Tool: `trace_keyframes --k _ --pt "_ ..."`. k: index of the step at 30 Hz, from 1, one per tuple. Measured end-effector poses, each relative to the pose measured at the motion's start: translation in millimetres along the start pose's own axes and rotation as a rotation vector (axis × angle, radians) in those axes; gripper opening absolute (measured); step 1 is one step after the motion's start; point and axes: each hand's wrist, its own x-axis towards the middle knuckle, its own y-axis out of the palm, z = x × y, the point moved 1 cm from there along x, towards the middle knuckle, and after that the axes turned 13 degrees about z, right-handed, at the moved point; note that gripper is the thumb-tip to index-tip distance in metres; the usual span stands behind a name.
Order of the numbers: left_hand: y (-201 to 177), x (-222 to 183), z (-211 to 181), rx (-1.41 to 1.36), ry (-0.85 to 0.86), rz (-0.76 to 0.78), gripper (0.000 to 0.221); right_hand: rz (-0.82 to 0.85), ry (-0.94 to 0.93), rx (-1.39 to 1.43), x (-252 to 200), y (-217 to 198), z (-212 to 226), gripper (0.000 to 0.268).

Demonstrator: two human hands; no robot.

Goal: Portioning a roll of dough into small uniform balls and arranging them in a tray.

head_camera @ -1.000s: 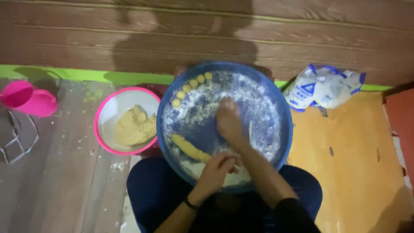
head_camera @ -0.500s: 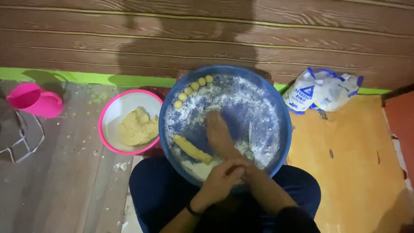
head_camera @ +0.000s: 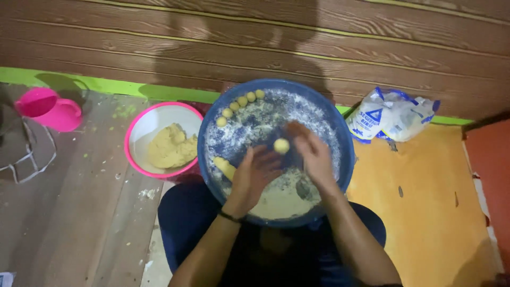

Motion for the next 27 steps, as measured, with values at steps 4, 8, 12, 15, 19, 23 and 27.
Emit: trace_keyframes --k 4,8,12,15,19,23,27 --pt "40 -3 -16 -0.183 0.009 0.143 0.036 -0.18 -0.186 0.121 -14 -17 33 0.037" --pt "66 -6 -27 -0.061 0.087 0.079 0.03 -0.135 -0.482 -0.097 -33 -15 44 0.059" --pt "68 -12 8 -0.258 0.002 0.072 0.038 -0.072 -0.517 -0.17 2 46 -164 0.038" --pt "60 -23 -12 -0.324 0.138 0.242 0.034 0.022 -0.587 -0.373 -13 74 -130 0.042" --pt "-2 -11 53 -0.131 -0.021 0.15 0.052 0.067 -0.522 -0.46 -23 52 -21 0.065" --pt "-1 -9 53 -0.053 -0.061 0.294 0.052 0.079 -0.265 -0.171 -64 79 41 0.069" --pt "42 -34 13 -0.351 0.008 0.393 0.056 0.241 -0.608 -0.404 -59 55 18 0.063"
